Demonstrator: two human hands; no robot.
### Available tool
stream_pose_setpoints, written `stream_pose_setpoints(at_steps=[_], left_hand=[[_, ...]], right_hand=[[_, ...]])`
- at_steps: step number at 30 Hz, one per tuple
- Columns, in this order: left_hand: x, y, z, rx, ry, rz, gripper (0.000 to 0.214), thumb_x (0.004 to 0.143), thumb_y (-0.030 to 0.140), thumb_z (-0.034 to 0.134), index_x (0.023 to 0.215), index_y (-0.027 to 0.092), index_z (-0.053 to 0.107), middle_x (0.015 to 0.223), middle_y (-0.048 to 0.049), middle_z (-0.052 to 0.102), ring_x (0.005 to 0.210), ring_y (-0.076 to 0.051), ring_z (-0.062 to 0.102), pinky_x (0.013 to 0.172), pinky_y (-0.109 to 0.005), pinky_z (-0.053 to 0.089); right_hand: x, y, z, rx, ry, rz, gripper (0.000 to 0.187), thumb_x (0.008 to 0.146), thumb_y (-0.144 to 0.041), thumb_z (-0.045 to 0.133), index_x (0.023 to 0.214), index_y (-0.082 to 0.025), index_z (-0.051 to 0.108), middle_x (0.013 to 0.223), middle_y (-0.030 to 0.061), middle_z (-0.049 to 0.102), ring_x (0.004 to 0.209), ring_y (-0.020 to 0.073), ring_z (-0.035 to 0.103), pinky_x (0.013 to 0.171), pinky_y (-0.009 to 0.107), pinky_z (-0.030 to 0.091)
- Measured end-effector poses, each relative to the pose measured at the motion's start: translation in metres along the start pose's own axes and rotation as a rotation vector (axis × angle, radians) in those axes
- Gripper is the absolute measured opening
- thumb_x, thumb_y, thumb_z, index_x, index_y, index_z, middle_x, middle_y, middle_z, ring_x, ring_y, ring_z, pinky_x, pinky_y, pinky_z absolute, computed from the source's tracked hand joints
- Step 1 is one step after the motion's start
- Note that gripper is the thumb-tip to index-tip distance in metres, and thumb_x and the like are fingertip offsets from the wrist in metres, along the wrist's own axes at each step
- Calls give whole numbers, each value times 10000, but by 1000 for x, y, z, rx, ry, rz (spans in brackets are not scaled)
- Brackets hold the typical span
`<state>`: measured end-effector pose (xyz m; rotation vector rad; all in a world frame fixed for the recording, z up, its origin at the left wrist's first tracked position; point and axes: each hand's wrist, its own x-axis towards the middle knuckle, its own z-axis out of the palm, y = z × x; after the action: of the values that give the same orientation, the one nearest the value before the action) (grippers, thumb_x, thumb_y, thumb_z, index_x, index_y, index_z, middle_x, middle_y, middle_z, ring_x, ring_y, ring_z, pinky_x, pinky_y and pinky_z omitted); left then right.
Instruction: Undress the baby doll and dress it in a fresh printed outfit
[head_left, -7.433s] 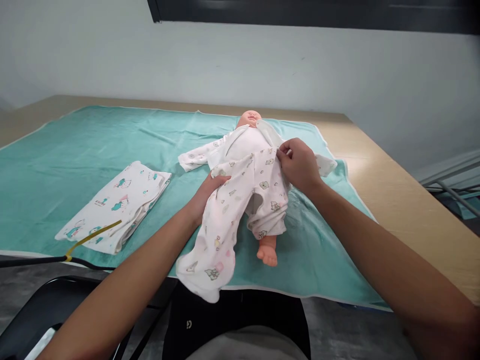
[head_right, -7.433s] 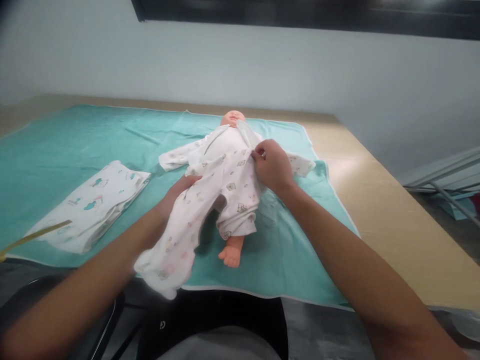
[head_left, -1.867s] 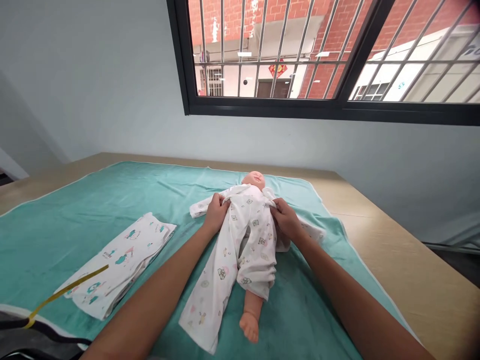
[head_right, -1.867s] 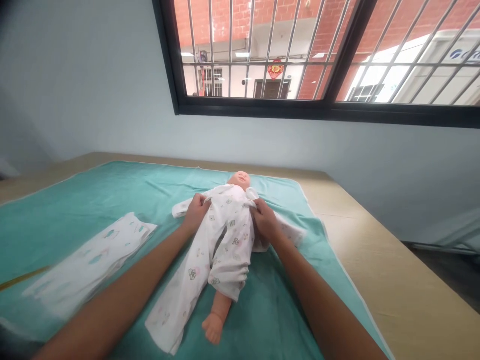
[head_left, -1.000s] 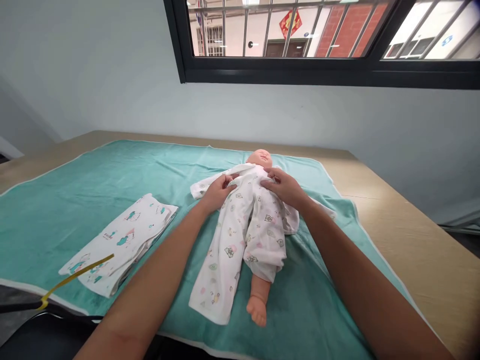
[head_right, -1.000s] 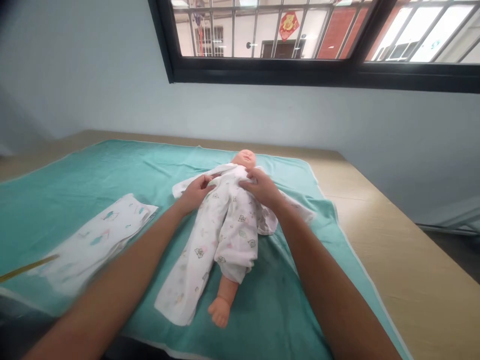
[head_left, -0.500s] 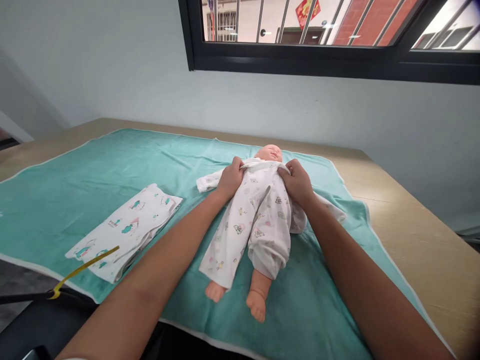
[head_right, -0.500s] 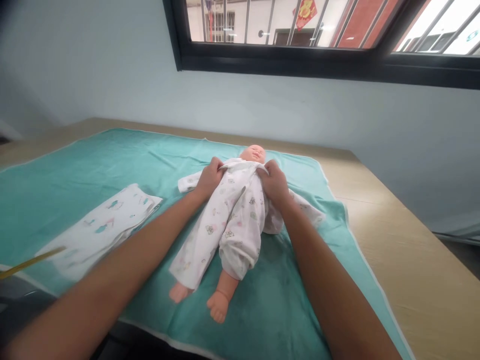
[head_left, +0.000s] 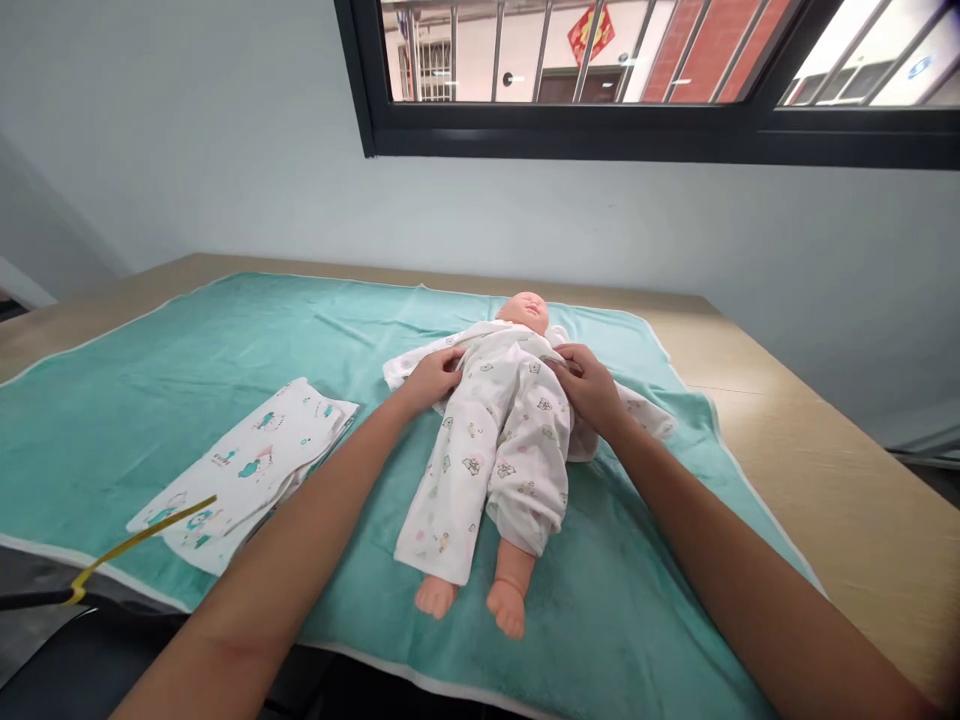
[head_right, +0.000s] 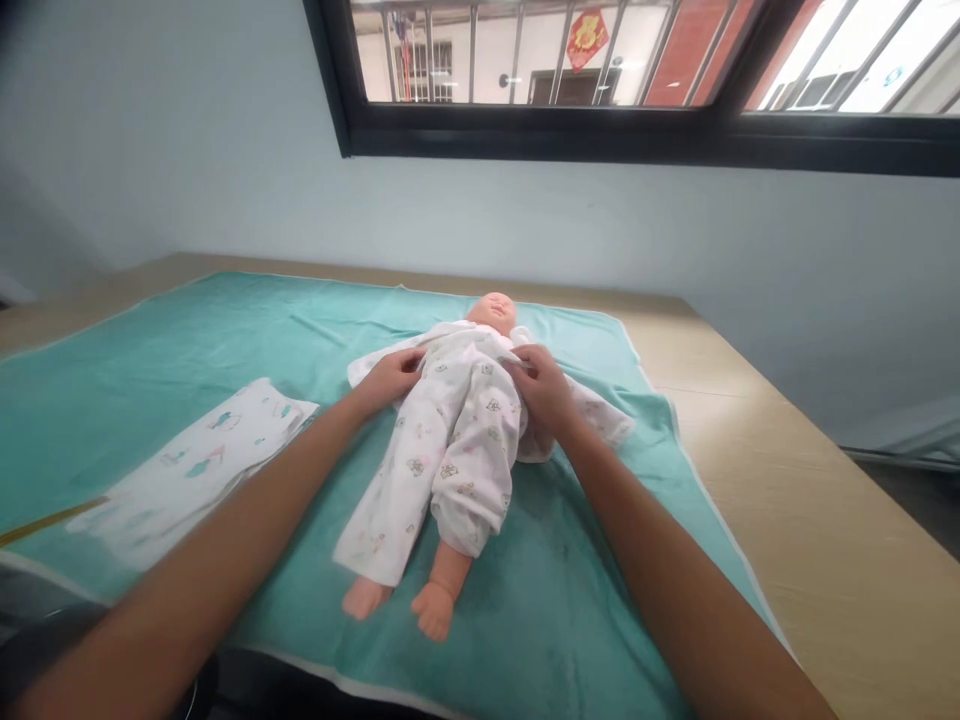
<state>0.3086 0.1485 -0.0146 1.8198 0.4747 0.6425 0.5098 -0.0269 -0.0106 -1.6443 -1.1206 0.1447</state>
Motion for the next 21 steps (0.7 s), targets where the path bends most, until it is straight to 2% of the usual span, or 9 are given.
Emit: stream_pose_setpoints(at_steps=[3, 6, 8, 11, 14, 17, 21], left_hand=[[-2, 2, -5, -93, -46, -114, 210, 666, 200, 654, 871, 172, 689, 803, -4, 659, 700, -153, 554, 627, -255, 413], [-4, 4, -3, -187, 35, -143, 139, 640, 191, 623, 777, 176, 638, 675, 28, 584, 581, -115, 475, 532, -235, 342], [-5, 6, 0, -293, 79, -154, 93, 642, 187, 601, 735, 184, 596, 627, 37, 541, 554, -110, 450, 510, -234, 319], [-7, 8, 1, -475, 90, -166, 39, 632, 166, 565, 665, 183, 551, 610, 27, 509, 564, -110, 447, 512, -235, 325], [-8, 8, -5, -594, 45, -179, 8, 632, 170, 550, 633, 176, 556, 614, 11, 496, 568, -114, 437, 523, -241, 347], [-7, 8, -12, -641, -46, -230, 36, 670, 204, 575, 665, 174, 595, 620, 1, 503, 559, -118, 435, 535, -251, 372], [-4, 9, -12, -575, -136, -261, 232, 792, 353, 602, 636, 182, 583, 612, -12, 507, 553, -125, 436, 531, -259, 375]], right_hand=[[0, 1, 2, 15, 6, 13, 226, 853, -464, 603, 893, -245, 646, 1000, 21, 659, 919, 215, 585, 831, 353, 463], [0, 3, 3, 98, 13, 103, 242, 852, -496, 599, 886, -257, 620, 780, -14, 623, 734, 188, 548, 688, 321, 455], [0, 5, 1, 267, -33, 197, 269, 838, -528, 612, 883, -263, 598, 716, -28, 588, 648, 171, 518, 598, 297, 432], [1, 7, -8, 487, -167, 332, 316, 801, -552, 663, 853, -254, 571, 697, -32, 566, 588, 152, 494, 537, 278, 412], [2, 6, -16, 547, -270, 398, 352, 771, -554, 700, 803, -236, 550, 688, -21, 561, 583, 152, 498, 529, 278, 413], [2, 1, -21, 609, -295, 420, 321, 804, -541, 660, 809, -237, 560, 723, -4, 602, 631, 180, 544, 580, 308, 442], [1, -5, -25, 773, -303, 457, 247, 806, -457, 666, 771, -232, 569, 682, -16, 602, 615, 177, 547, 606, 319, 437]])
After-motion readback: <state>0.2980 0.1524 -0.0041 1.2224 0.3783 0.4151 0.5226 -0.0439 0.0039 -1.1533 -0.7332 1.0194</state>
